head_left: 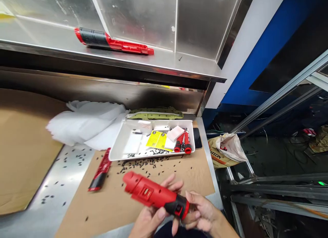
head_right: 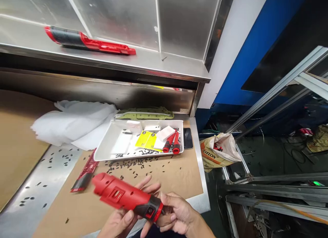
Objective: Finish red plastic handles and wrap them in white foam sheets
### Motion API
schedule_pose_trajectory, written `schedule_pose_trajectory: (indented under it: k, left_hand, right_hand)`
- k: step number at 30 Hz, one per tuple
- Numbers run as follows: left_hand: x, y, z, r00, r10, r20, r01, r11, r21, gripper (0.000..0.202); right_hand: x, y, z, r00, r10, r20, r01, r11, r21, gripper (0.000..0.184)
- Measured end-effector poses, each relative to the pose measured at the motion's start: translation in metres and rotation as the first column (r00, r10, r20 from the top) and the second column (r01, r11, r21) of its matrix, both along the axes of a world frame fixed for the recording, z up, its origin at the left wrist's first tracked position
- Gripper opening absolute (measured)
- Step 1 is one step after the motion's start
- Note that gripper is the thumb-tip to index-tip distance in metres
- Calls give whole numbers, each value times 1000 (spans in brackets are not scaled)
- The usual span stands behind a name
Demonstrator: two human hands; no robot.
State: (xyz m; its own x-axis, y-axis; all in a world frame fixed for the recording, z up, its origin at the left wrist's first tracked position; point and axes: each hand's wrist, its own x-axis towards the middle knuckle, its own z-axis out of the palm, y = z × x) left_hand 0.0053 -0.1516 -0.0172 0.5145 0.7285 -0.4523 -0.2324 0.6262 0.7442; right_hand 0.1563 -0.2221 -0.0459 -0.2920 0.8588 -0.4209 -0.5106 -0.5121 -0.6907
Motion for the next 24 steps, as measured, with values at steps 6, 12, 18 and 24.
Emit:
schedule_pose_trajectory:
  k: [6,12,18,24]
  left_hand:
    - [-1,10,29,961,255,-111,-261,965,-41,62]
    - [-7,7,14,971,206,-121,-210,977,-26,61]
    - [-14,1,11,987,95,-129,-82,992,97,49]
    - [-9,-1,12,991,81,-110,-50,964,262,35]
  right_hand:
    - [3,-15,24,800,-465,379,452,883,127,61]
    - [-20,-19,51,611,-527,591,384,850,361,48]
    - [-29,-7,63,718,-490,495,441,870,221,37]
    - [-39,-2,57,706,-632,319,624,769,140,34]
